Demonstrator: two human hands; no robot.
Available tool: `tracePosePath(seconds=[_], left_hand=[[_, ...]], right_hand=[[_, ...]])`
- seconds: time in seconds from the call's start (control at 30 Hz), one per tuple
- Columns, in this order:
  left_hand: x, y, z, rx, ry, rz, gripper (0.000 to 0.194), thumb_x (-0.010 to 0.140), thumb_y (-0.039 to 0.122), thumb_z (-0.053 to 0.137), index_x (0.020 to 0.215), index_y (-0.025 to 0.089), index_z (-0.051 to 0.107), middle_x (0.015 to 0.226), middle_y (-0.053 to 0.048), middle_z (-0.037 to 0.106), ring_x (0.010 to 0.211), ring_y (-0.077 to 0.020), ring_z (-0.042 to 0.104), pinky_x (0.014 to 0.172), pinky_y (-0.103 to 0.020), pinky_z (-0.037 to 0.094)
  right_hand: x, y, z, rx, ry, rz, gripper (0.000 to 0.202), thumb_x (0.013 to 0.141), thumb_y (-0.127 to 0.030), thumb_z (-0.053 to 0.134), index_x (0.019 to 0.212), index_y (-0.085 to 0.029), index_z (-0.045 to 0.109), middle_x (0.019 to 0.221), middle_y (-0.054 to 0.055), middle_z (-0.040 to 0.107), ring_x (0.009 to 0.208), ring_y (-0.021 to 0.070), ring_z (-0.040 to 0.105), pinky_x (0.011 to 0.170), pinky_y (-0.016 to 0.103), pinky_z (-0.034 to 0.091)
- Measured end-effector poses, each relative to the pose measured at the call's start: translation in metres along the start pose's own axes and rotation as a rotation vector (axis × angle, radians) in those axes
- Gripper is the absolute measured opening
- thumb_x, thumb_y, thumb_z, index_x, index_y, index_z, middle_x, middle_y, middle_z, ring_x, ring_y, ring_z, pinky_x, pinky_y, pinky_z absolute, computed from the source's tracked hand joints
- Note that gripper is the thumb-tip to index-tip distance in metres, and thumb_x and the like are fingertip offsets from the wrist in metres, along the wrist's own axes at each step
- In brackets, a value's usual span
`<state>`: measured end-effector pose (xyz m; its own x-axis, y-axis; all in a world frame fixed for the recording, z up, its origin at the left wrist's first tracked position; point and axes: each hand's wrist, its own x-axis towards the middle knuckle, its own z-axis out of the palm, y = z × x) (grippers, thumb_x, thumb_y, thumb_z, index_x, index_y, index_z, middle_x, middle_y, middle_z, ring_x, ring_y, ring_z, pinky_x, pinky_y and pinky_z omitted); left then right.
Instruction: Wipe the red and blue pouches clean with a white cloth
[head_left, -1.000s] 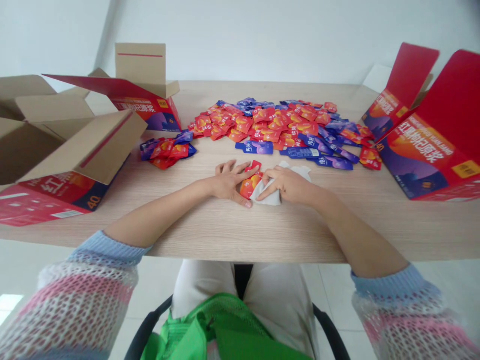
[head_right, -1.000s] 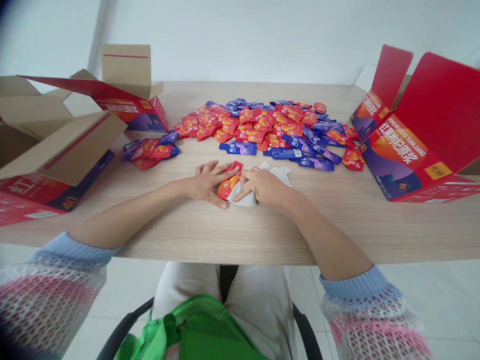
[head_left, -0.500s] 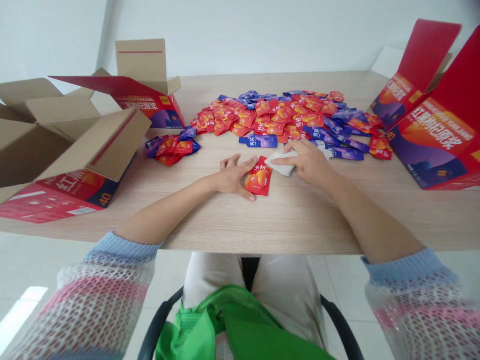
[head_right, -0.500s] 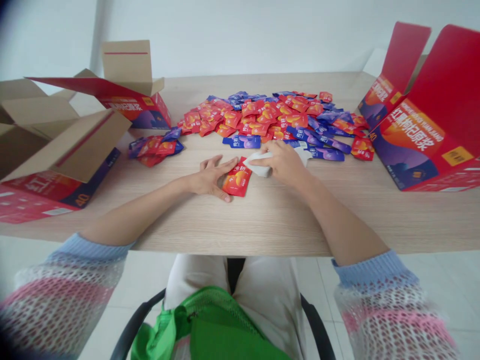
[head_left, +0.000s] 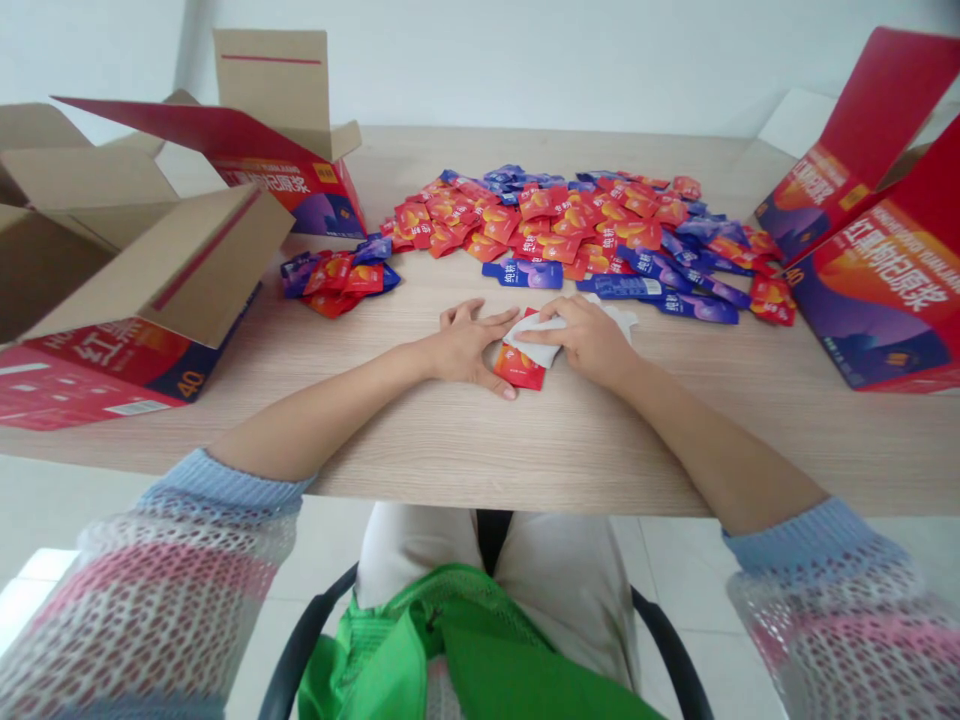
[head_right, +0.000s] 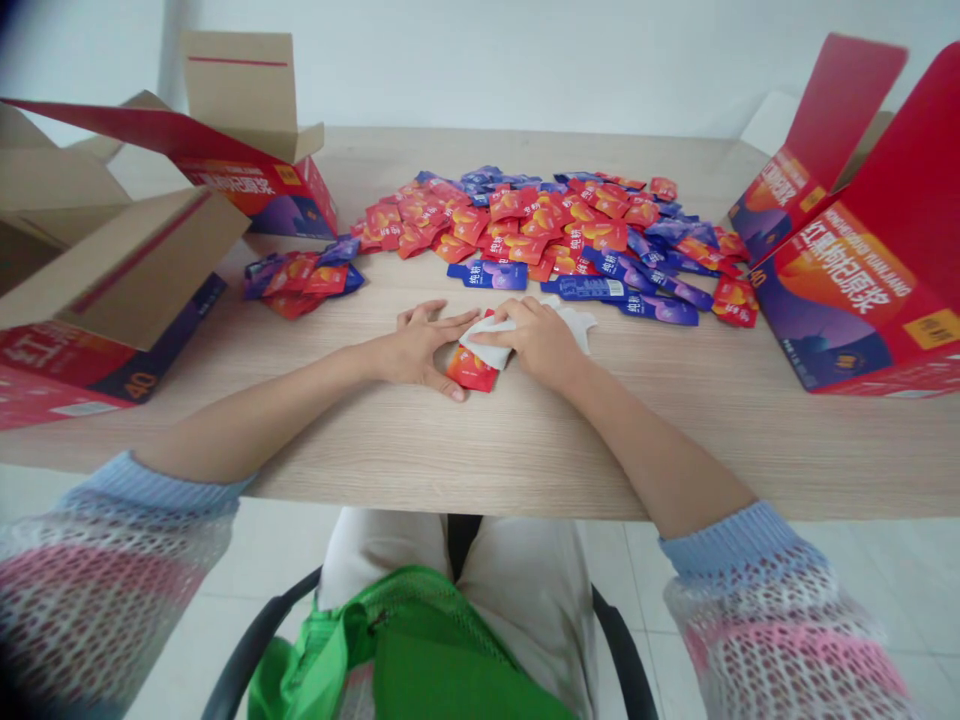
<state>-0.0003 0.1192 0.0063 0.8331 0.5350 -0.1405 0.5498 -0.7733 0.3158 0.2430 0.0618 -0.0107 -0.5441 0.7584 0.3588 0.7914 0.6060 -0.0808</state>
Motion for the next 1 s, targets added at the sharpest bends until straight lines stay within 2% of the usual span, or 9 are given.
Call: tracePosePath(seconds=[0.1,0.2,0.37,0.5,0.63,0.7,0.87,1.0], left_hand=[[0.000,-0.001,-0.002,0.035,0.019,0.039,0.106,0.066,0.078,0.063,0.155,0.039,0.020,0.164,-0.001,0.014,0.142,-0.0495,0.007,0.108,-0.065,0.008],[0.001,-0.003,-0.002,0.053,0.028,0.063,0.108,0.067,0.077,0.062,0.156,0.034,0.019,0.163,-0.003,0.017,0.142,-0.0474,0.009,0.110,-0.063,0.008],[0.002,-0.006,0.000,0.069,0.067,0.096,0.110,0.068,0.077,0.063,0.156,0.029,0.020,0.163,-0.007,0.019,0.142,-0.0463,0.012,0.110,-0.061,0.010],[0.001,-0.007,0.004,0.091,0.088,0.110,0.106,0.067,0.077,0.064,0.155,0.032,0.025,0.163,-0.006,0.019,0.142,-0.0467,0.013,0.111,-0.060,0.010],[0.002,-0.009,0.007,0.089,0.121,0.103,0.112,0.066,0.078,0.064,0.157,0.028,0.020,0.162,-0.008,0.022,0.143,-0.0450,0.014,0.112,-0.057,0.010],[0.002,-0.010,0.008,0.088,0.129,0.105,0.113,0.066,0.079,0.063,0.157,0.027,0.019,0.162,-0.008,0.022,0.143,-0.0445,0.014,0.112,-0.057,0.010],[0.002,-0.009,0.007,0.089,0.120,0.118,0.109,0.068,0.077,0.063,0.156,0.027,0.022,0.162,-0.009,0.021,0.143,-0.0423,0.015,0.112,-0.056,0.010],[0.003,-0.008,0.006,0.061,0.130,0.116,0.111,0.065,0.077,0.065,0.155,0.025,0.026,0.160,-0.010,0.026,0.143,-0.0416,0.017,0.112,-0.055,0.012]], right_hand=[[0.000,0.009,-0.001,-0.052,-0.016,0.082,0.044,0.092,-0.012,0.044,0.121,-0.034,0.069,0.116,0.008,0.056,0.101,0.0263,0.047,0.089,0.040,0.038],[-0.004,0.018,-0.003,-0.087,-0.019,0.102,0.043,0.093,-0.015,0.042,0.123,-0.032,0.068,0.116,0.009,0.057,0.099,0.0254,0.047,0.089,0.039,0.039],[-0.009,0.017,-0.014,-0.022,0.079,0.089,0.044,0.094,-0.015,0.040,0.122,-0.034,0.068,0.120,0.007,0.057,0.104,0.0248,0.049,0.092,0.039,0.040],[-0.008,-0.003,-0.018,0.034,0.145,-0.006,0.043,0.095,-0.017,0.039,0.122,-0.035,0.068,0.120,0.007,0.058,0.108,0.0238,0.050,0.094,0.040,0.040],[-0.003,-0.019,-0.009,0.009,0.076,-0.163,0.045,0.094,-0.012,0.040,0.116,-0.036,0.071,0.119,0.005,0.061,0.110,0.0235,0.050,0.091,0.040,0.040],[-0.001,-0.020,-0.004,-0.023,0.029,-0.191,0.045,0.094,-0.011,0.040,0.118,-0.036,0.070,0.120,0.005,0.062,0.109,0.0236,0.050,0.089,0.039,0.040],[-0.003,-0.006,-0.006,-0.128,-0.034,-0.053,0.044,0.094,-0.013,0.043,0.126,-0.033,0.065,0.119,0.008,0.061,0.103,0.0244,0.050,0.086,0.038,0.040],[-0.009,0.014,-0.010,-0.186,-0.035,0.087,0.041,0.095,-0.016,0.041,0.122,-0.031,0.069,0.112,0.009,0.061,0.097,0.0244,0.050,0.077,0.034,0.039]])
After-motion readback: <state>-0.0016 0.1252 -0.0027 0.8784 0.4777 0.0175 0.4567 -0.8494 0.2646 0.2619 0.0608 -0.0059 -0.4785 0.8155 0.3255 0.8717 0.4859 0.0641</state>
